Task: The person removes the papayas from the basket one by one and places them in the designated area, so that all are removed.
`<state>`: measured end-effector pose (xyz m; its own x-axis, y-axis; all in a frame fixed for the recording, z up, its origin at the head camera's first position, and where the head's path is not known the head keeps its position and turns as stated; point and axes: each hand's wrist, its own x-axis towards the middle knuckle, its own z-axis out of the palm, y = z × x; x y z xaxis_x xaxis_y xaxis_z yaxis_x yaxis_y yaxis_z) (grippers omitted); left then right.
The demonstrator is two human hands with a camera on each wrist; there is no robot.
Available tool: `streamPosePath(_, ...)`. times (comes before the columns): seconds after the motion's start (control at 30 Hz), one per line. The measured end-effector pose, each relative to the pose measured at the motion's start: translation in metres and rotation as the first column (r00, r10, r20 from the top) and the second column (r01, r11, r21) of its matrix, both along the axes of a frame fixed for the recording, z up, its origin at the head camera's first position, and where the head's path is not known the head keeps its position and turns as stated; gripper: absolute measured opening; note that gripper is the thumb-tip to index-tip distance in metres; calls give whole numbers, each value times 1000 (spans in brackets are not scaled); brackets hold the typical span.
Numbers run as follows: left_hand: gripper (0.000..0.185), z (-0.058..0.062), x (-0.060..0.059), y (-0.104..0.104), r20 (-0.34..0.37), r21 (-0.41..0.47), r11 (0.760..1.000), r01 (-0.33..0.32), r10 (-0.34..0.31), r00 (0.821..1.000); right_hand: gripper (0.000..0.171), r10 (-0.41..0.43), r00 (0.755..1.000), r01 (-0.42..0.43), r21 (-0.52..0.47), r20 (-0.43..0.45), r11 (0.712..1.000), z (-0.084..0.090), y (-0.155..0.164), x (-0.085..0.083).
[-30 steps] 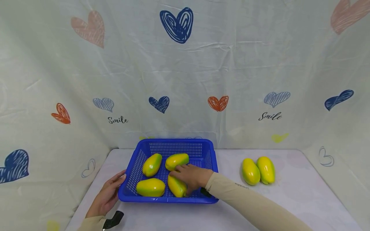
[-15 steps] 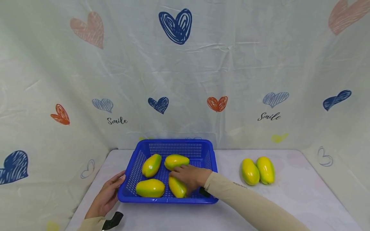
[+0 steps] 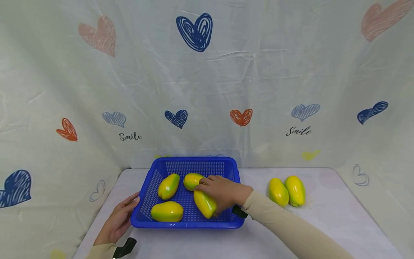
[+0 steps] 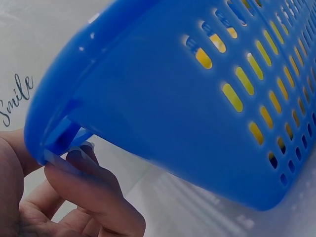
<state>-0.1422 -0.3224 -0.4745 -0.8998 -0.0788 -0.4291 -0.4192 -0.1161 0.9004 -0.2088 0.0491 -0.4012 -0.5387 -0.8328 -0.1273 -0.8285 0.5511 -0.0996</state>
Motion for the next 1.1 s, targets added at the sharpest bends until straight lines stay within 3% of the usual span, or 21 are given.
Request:
streamPosePath(0.3, 71, 5, -4, -1, 8, -70, 997, 10, -10, 1000, 98, -47, 998, 39, -220, -34, 975, 12, 50, 1)
streamPosePath(0.53, 75, 8, -6, -2, 22, -122, 992, 34, -32, 999, 102, -102, 991, 71, -316, -83, 946, 21, 82, 10)
streamPosePath(0.7, 73, 6, -7, -2, 27, -142, 989, 50, -46, 999, 105, -176, 982, 141, -369, -62, 919, 26, 107, 19)
streamPosePath(1.1, 70, 8, -10, -10, 24, -122, 989, 81, -79, 997, 102, -338, 937, 268, -440, -86, 857, 9, 185, 36)
